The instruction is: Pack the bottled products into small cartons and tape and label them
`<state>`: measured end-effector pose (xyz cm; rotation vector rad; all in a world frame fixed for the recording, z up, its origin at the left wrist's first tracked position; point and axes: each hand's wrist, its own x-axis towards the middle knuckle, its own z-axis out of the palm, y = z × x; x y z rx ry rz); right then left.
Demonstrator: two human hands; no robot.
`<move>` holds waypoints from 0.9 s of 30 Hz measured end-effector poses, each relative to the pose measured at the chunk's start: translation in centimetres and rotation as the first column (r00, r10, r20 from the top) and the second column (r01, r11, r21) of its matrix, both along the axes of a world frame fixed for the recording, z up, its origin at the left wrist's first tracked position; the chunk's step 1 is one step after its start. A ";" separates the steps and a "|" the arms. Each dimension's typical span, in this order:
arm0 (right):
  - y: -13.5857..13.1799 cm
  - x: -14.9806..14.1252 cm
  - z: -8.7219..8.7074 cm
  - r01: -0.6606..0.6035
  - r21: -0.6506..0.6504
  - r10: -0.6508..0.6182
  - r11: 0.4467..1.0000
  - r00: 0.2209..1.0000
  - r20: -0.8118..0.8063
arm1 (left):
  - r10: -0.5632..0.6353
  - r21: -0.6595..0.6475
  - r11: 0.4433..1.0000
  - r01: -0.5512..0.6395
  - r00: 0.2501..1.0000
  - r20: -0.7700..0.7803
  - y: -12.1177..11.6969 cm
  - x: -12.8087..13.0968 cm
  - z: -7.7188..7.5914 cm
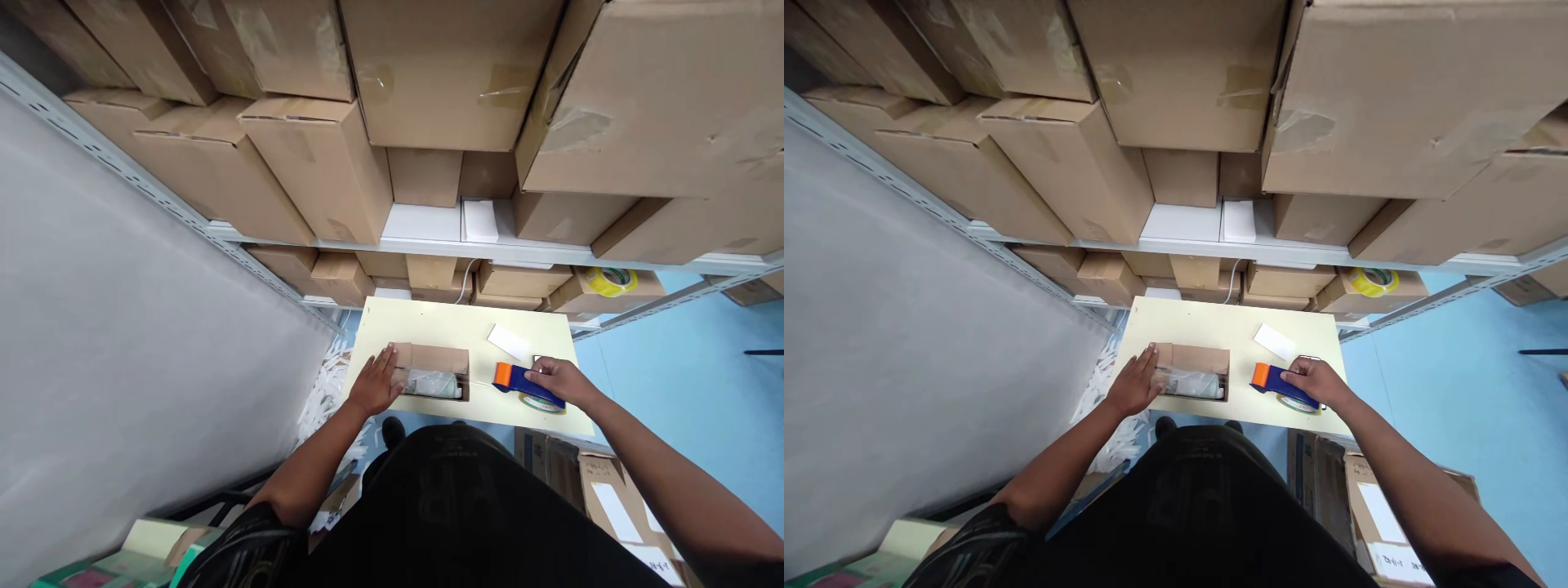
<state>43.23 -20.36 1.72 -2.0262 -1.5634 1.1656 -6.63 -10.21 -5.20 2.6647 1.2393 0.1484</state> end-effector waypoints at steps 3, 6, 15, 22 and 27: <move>-0.1 -0.3 -1.1 -0.089 -0.008 0.089 0.996 0.990 0.113 | -0.004 -0.019 1.000 0.005 1.000 0.009 0.1 0.0 0.1; 0.9 -1.5 -2.1 -0.116 -0.051 0.124 0.992 0.967 0.221 | -0.007 -0.041 0.999 0.008 1.000 0.016 0.1 0.0 0.1; 5.0 -6.3 -4.9 -0.030 -0.170 0.054 0.985 0.989 0.141 | -0.003 -0.087 0.996 0.009 0.997 0.074 0.0 0.1 -0.2; 4.5 -6.1 -7.6 0.166 -0.352 -0.135 0.921 0.985 0.112 | -0.028 -0.080 0.996 0.035 0.996 0.083 0.1 -0.1 -0.5; 1.6 -7.0 -7.6 0.240 -0.323 -0.196 0.916 0.967 0.161 | -0.030 -0.079 0.996 0.039 0.993 0.112 0.1 -0.1 -0.6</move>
